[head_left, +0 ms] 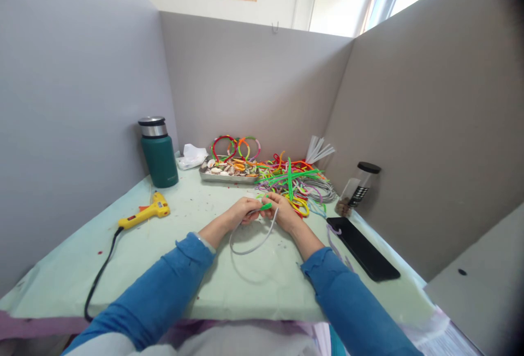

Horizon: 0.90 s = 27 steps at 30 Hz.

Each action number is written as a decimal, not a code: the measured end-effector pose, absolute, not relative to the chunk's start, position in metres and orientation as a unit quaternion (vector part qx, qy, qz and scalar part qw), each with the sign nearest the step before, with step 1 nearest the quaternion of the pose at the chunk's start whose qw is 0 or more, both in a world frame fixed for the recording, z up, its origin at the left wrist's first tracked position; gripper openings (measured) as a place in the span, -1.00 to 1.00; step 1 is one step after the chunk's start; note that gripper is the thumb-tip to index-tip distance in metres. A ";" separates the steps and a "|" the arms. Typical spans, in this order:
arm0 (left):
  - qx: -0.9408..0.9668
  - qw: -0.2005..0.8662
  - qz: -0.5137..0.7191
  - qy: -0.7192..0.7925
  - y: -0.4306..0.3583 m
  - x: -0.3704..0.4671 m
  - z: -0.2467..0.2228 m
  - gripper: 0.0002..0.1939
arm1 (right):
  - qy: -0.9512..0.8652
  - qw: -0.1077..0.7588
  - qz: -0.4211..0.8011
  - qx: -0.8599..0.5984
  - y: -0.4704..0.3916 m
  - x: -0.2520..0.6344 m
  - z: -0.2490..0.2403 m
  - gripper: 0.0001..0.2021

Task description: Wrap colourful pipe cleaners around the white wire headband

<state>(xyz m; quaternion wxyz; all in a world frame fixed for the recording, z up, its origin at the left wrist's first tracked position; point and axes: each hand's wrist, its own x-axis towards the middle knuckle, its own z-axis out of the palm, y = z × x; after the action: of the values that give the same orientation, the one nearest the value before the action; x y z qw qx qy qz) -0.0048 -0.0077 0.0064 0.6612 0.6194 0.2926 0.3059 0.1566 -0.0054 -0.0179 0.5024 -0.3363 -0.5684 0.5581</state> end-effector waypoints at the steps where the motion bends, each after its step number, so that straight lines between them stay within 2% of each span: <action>1: 0.610 0.666 0.315 0.292 -0.008 -0.005 0.007 -0.70 | -0.565 0.507 0.556 -0.340 -0.006 0.156 -0.017 -0.74; 10: 0.567 0.683 0.385 0.255 -0.006 -0.005 0.006 -0.83 | -0.566 0.535 0.532 -0.333 -0.007 0.157 -0.015 -0.72; 17: 0.565 0.657 0.404 0.293 -0.003 -0.002 0.003 -0.75 | -0.564 0.551 0.507 -0.349 0.000 0.160 -0.021 -0.74; 27: 0.570 0.624 0.430 0.317 -0.003 -0.003 0.002 -0.64 | -0.595 0.519 0.475 -0.388 -0.005 0.157 -0.017 -0.74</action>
<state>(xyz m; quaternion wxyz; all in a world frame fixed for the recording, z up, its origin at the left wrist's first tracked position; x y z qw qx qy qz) -0.0029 -0.0027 0.0016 0.6243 0.5698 0.3167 0.4304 0.1567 -0.0054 -0.0167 0.5195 -0.3882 -0.5948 0.4751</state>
